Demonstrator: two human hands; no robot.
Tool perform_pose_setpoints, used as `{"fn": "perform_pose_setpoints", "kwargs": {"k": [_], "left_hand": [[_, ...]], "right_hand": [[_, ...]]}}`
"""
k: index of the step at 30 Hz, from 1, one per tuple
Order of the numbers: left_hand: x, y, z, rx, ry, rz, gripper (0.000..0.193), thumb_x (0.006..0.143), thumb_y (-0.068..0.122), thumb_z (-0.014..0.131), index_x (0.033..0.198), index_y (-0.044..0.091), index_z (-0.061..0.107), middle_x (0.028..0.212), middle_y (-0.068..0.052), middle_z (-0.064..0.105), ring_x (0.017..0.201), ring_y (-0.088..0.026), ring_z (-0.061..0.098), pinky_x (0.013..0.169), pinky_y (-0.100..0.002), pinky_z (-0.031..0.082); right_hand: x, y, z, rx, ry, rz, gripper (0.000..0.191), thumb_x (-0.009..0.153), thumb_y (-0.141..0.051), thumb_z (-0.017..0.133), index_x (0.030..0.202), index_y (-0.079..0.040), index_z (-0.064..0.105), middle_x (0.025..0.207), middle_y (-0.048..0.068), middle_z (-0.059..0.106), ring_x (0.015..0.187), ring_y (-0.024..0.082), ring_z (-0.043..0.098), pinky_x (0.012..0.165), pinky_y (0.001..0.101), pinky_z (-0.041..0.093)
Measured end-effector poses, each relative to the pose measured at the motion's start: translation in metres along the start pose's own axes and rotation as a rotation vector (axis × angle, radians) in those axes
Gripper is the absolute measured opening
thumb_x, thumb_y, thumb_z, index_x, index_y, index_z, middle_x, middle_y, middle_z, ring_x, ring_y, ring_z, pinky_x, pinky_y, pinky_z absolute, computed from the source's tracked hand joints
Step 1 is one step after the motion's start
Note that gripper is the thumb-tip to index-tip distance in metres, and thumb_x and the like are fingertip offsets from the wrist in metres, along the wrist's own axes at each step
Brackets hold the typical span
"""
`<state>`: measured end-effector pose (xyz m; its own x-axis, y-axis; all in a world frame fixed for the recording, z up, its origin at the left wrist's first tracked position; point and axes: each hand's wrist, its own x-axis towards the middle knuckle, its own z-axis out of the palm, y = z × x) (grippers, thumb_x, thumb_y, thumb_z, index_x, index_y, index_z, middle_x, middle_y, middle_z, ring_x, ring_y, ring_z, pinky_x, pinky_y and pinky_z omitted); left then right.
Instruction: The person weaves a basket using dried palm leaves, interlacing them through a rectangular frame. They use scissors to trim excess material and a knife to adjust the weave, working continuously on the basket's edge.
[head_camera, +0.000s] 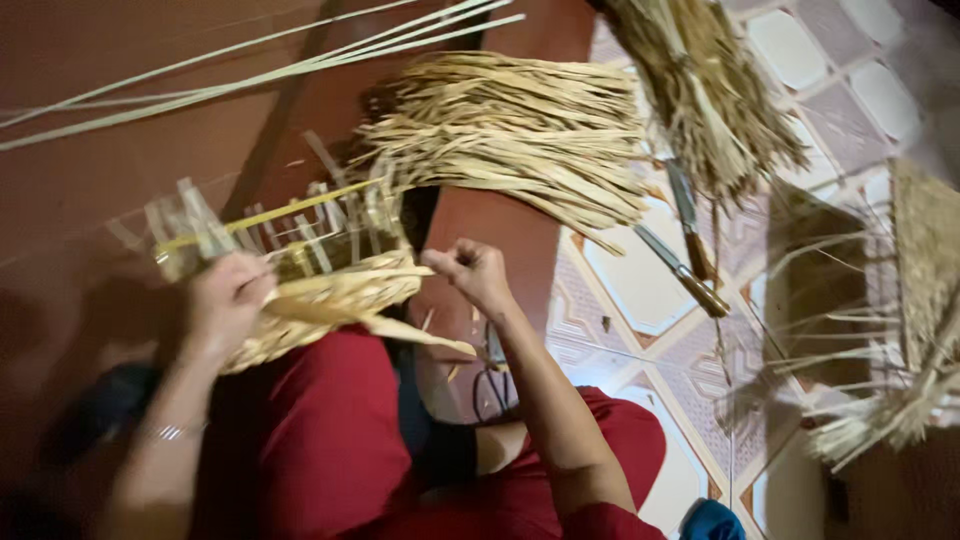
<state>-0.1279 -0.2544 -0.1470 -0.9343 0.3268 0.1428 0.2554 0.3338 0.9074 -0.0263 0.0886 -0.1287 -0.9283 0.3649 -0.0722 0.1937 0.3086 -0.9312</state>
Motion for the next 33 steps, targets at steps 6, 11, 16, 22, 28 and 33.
{"fn": "perform_pose_setpoints", "kwargs": {"k": [6,11,16,22,28,33], "left_hand": [[-0.014,0.005,-0.021,0.013,-0.038,-0.163,0.013,0.098,0.004,0.068,0.110,0.002,0.066,0.100,-0.011,0.073,0.086,-0.015,0.069,0.074,-0.026,0.055],[-0.015,-0.001,-0.039,0.343,-0.136,-0.126,0.010,0.104,0.008,0.066,0.107,-0.001,0.068,0.079,-0.017,0.067,0.064,-0.019,0.062,0.062,-0.032,0.050],[-0.024,-0.008,-0.043,0.198,-0.058,-0.504,0.020,0.106,0.013,0.065,0.120,-0.001,0.063,0.088,-0.023,0.071,0.054,-0.027,0.057,0.044,-0.042,0.045],[-0.026,-0.017,-0.049,0.287,-0.031,-0.444,0.024,0.104,0.013,0.065,0.123,-0.001,0.062,0.097,-0.021,0.071,0.074,-0.023,0.066,0.063,-0.039,0.053],[-0.022,-0.012,-0.043,0.280,-0.007,-0.432,0.020,0.105,0.013,0.066,0.116,-0.003,0.063,0.096,-0.023,0.073,0.084,-0.025,0.068,0.073,-0.036,0.054],[-0.015,0.010,-0.043,0.286,-0.079,-0.650,0.027,0.105,0.018,0.062,0.126,0.001,0.063,0.100,-0.023,0.072,0.072,-0.028,0.069,0.063,-0.039,0.054]], "right_hand": [[0.031,0.095,-0.086,0.112,0.231,0.240,0.017,0.096,-0.023,0.069,0.097,-0.006,0.074,0.091,0.006,0.076,0.080,0.011,0.071,0.067,0.0250,0.055],[0.044,0.127,-0.149,-0.238,0.626,0.079,0.027,0.093,-0.017,0.069,0.116,-0.004,0.075,0.101,0.011,0.078,0.094,0.024,0.073,0.086,0.0364,0.056],[0.069,0.137,-0.190,-0.260,0.801,-0.019,0.040,0.093,-0.012,0.072,0.131,-0.001,0.062,0.115,0.019,0.067,0.105,0.034,0.065,0.086,0.0432,0.053],[0.086,0.145,-0.208,0.892,0.602,0.288,0.017,0.099,-0.007,0.051,0.111,-0.014,0.061,0.075,0.003,0.050,0.072,0.029,0.056,0.062,0.0461,0.047],[0.090,0.149,-0.214,1.305,0.462,0.106,0.011,0.099,-0.010,0.051,0.102,-0.014,0.061,0.069,-0.001,0.048,0.064,0.023,0.059,0.055,0.0368,0.047],[0.065,0.149,-0.227,1.182,1.010,0.230,0.015,0.097,-0.008,0.062,0.108,-0.009,0.071,0.094,0.001,0.073,0.076,0.017,0.066,0.056,0.0278,0.040]]}}
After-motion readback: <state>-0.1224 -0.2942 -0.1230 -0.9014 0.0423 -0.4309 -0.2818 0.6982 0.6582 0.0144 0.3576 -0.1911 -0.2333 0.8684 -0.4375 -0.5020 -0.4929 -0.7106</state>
